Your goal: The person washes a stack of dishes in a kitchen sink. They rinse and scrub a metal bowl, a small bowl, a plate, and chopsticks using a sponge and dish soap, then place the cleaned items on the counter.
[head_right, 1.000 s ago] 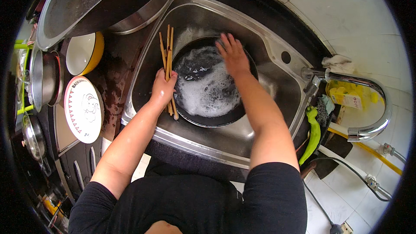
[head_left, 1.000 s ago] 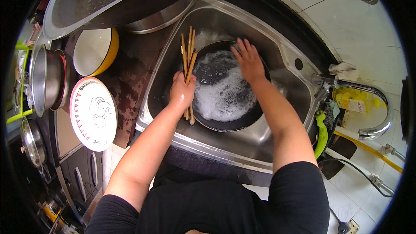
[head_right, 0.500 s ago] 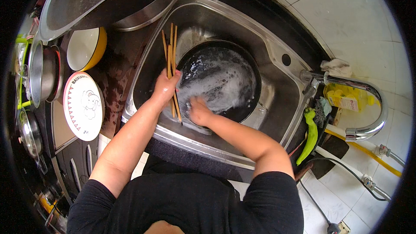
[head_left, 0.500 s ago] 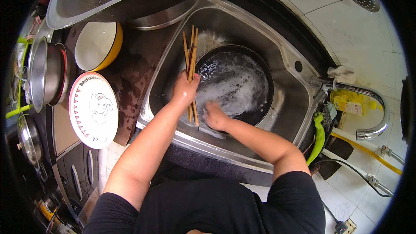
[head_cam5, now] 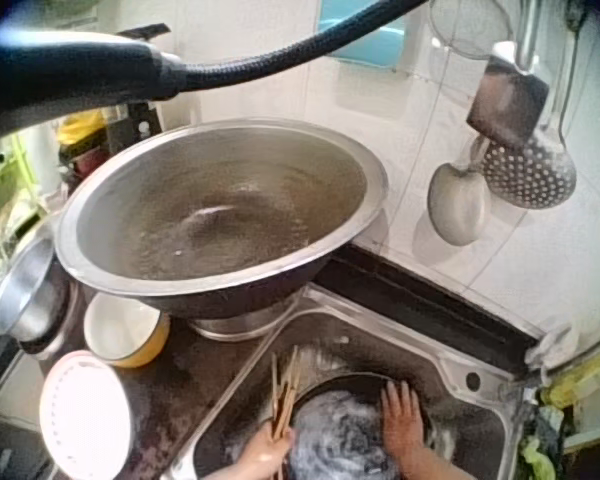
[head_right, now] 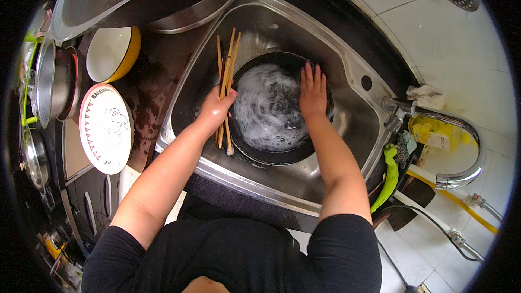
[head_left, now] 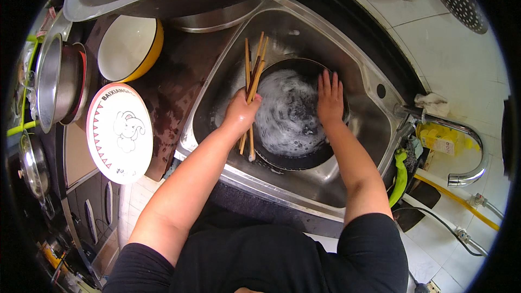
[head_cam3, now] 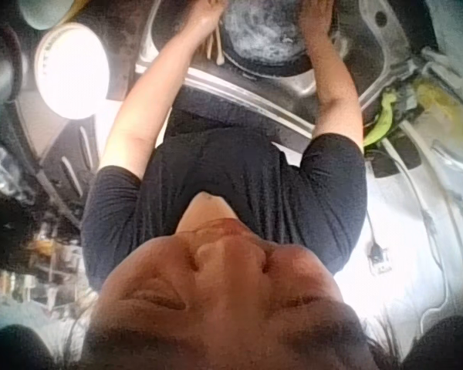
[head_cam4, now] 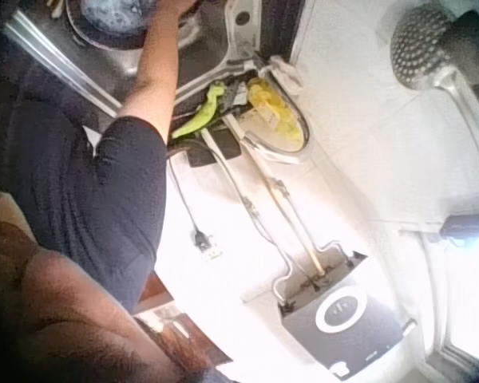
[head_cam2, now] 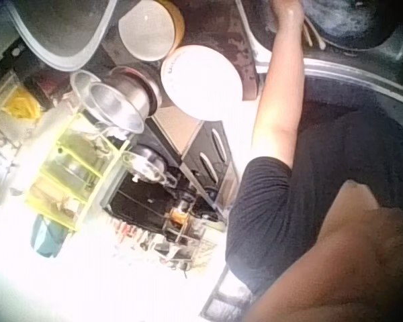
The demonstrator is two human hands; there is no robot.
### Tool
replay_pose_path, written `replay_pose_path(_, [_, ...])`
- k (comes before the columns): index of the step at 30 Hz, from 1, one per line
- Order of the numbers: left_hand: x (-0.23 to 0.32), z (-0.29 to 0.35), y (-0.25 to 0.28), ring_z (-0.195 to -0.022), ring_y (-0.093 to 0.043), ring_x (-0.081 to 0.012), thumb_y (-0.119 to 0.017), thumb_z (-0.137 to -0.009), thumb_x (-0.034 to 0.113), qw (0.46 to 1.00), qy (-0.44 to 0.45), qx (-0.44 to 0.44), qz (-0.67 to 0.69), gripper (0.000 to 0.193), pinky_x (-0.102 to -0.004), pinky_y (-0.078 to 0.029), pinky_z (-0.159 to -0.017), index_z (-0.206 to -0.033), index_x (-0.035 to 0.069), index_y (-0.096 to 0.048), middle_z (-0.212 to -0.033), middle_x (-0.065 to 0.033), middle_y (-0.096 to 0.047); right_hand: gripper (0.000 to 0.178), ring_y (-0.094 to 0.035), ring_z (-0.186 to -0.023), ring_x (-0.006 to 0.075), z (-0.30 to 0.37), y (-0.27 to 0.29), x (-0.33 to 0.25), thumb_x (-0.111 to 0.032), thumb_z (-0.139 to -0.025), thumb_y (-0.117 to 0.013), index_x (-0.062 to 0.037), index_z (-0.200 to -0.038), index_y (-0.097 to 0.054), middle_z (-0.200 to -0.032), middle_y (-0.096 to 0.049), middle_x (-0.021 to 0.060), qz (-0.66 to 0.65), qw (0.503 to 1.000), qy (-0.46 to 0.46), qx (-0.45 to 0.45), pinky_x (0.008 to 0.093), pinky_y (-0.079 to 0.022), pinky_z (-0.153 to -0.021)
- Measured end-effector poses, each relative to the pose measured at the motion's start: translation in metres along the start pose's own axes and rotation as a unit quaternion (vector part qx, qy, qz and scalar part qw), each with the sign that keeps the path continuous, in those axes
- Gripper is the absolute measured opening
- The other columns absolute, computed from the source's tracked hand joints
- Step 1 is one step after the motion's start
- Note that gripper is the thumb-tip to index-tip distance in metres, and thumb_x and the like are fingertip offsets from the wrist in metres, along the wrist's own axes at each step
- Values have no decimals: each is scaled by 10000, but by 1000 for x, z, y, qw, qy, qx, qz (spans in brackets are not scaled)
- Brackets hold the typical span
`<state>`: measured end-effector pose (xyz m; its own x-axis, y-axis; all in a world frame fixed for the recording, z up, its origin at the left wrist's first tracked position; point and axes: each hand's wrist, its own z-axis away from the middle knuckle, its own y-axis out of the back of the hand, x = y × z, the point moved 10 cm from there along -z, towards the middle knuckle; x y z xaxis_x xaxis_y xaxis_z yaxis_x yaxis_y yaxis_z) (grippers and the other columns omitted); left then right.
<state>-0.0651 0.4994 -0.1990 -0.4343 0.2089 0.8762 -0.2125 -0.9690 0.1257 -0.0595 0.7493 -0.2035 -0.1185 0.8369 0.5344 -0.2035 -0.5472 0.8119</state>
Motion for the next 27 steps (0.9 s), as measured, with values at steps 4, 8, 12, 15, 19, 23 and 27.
replay_pose_path(4, [3, 2, 1, -581, -555, -189, -562, -826, 234, 1000, 8, 1, 20, 250, -312, -458, -522, -934, 11, -528, -744, -104, -566, 521, -104, -1334, 358, 76, -53, -26, -150, -876, -349, -31, -1374, -253, -1467, -103, 124, -169, 978, 40, -115, 409, -113, -1087])
replay_pose_path(8, [-2, 2, -4, -598, -547, -173, -558, -837, 245, 999, 26, -23, 42, 262, -304, -451, -514, -946, 11, -520, -762, -92, -566, 758, 4, -1324, 431, 136, -25, -121, -214, -747, -510, 115, -1336, -163, -1406, -104, 305, -282, 860, 237, -354, 463, -35, -1091])
replay_pose_path(12, [6, 9, -10, -664, -535, -143, -551, -849, 260, 996, 44, -46, 69, 296, -288, -445, -516, -1016, 20, -504, -841, -66, -563, 630, -185, -1241, 503, 106, 21, -168, -35, -690, -464, 147, -1253, -249, -1295, -205, 396, -545, 801, 189, -159, 468, -153, -1066])
replay_pose_path(15, [1, 8, -11, -829, -515, -110, -559, -841, 255, 992, 56, -72, 82, 375, -254, -431, -545, -1147, 47, -497, -1002, -27, -555, 673, -169, -1294, 424, 47, 28, -163, -62, -729, -495, 50, -1335, -224, -1394, -170, 271, -485, 867, 109, -18, 476, -179, -1057])
replay_pose_path(19, [1, 10, -15, -871, -509, -110, -552, -857, 255, 991, 78, -85, 68, 355, -261, -434, -562, -1142, 49, -508, -990, -31, -560, 602, -174, -1323, 310, -8, 19, -104, -80, -809, -436, -100, -1380, -246, -1449, -177, 92, -221, 973, 65, 20, 436, -206, -1062])
replay_pose_path(23, [-2, 3, -19, -876, -504, -119, -547, -862, 232, 993, 28, -92, 71, 335, -262, -431, -623, -1138, 47, -511, -967, -37, -558, 554, -56, -1360, 263, 4, -8, -27, -112, -867, -384, -205, -1394, -244, -1481, -86, 11, -80, 995, 61, -17, 402, -147, -1085])
replay_pose_path(27, [10, 13, -19, -875, -493, -115, -542, -855, 212, 991, 67, -89, 71, 317, -259, -421, -631, -1124, 46, -516, -967, -26, -555, 458, -151, -1341, 280, 45, -24, 24, -139, -860, -410, -175, -1317, -398, -1456, -181, 51, -31, 986, 161, -15, 366, -229, -1065])
